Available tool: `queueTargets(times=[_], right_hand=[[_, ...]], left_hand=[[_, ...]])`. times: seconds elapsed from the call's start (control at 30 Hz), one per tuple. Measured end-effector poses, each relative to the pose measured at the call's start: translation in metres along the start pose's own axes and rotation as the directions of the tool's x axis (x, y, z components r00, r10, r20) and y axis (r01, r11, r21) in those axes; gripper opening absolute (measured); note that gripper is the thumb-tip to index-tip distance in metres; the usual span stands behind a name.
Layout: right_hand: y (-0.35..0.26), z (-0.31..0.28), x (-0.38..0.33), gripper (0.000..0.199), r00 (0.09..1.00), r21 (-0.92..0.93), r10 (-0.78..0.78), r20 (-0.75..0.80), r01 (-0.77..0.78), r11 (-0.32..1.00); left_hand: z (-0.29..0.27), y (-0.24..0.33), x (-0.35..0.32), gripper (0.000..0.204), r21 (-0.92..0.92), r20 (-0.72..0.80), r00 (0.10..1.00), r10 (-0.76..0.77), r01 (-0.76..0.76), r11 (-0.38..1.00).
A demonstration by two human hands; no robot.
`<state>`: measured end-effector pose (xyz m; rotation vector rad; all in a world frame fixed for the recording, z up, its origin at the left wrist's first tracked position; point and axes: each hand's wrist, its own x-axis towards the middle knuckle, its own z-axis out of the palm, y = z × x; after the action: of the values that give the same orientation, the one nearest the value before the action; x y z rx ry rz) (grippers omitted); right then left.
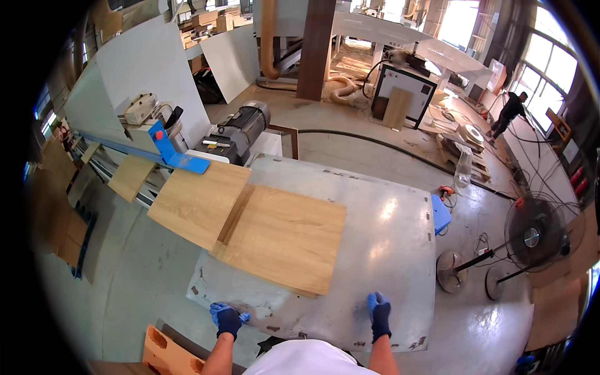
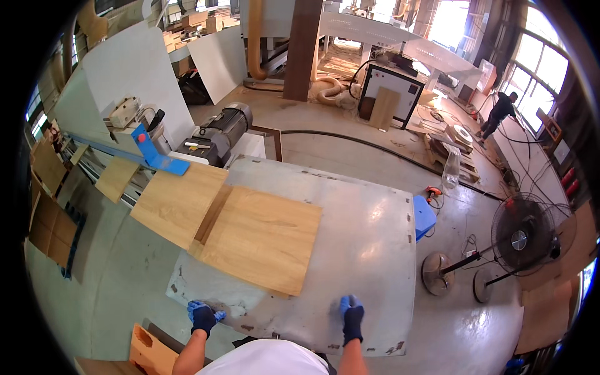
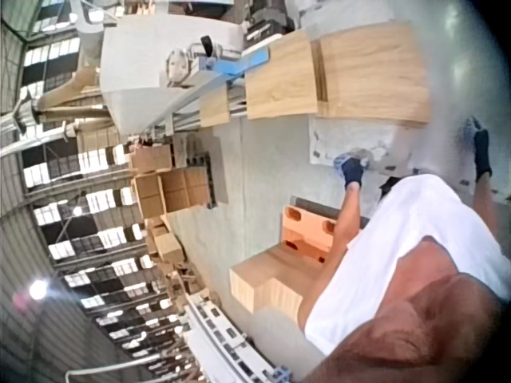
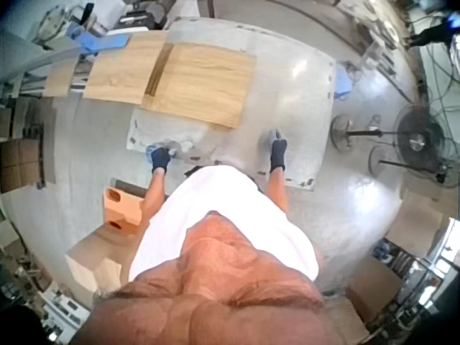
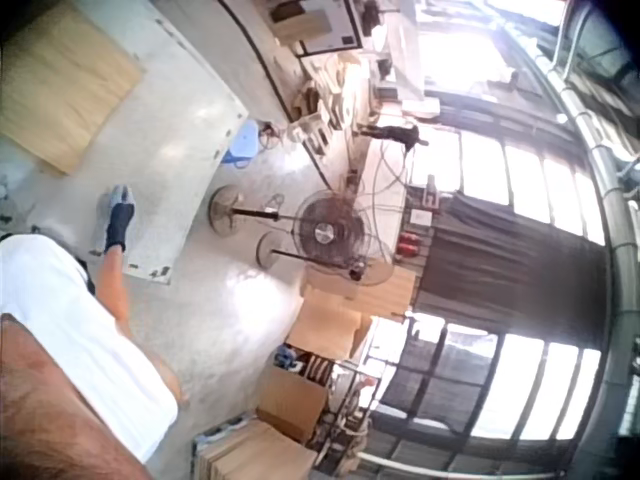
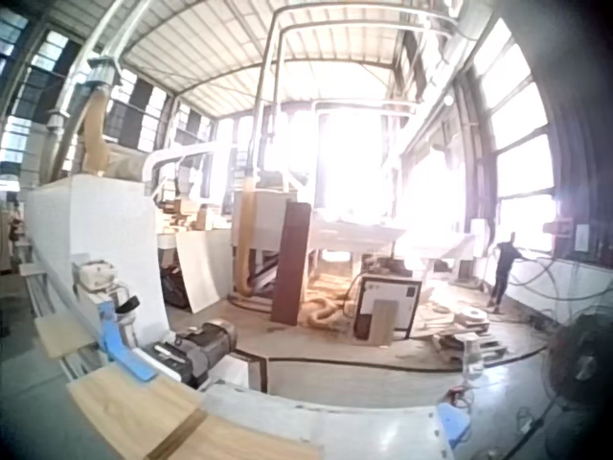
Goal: The person takes wood panels from a stack, feeds them one by one into an edge-banding machine, and then collects the processed panels and stacks them on a pallet.
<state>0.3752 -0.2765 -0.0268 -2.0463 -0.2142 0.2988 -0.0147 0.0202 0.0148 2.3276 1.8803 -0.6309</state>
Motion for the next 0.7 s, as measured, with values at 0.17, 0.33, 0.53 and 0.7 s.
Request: queueTargets(times=[0.17, 0.33, 0.53, 0.7], right_hand=[[-0.056, 0.071, 0.008, 0.029, 0.97, 0.444, 0.089, 0.225, -0.184, 0.877], [-0.075, 0.081, 0.033, 0.014, 0.891, 0.617, 0.208, 0.404, -0.433, 0.658], [-0.056, 0.053, 0.056, 0.025, 0.719, 0.551, 0.339, 0.607, -0.688, 0.473], [-0.077, 0.049, 0.048, 0.024, 0.723, 0.535, 0.35, 0.595, -0.682, 0.499]], left_hand=[[0.004, -0.009, -0.001, 0.126, -0.062, 0.016, 0.998, -0.061, 0.062, 0.996], [0.013, -0.01, 0.007, 0.121, -0.024, -0.049, 0.999, -0.002, 0.001, 1.0], [0.05, -0.008, 0.03, 0.078, 0.015, -0.135, 0.954, 0.266, -0.266, 0.964], [0.078, -0.033, 0.04, 0.029, 0.026, -0.364, 0.8, 0.476, -0.503, 0.864]])
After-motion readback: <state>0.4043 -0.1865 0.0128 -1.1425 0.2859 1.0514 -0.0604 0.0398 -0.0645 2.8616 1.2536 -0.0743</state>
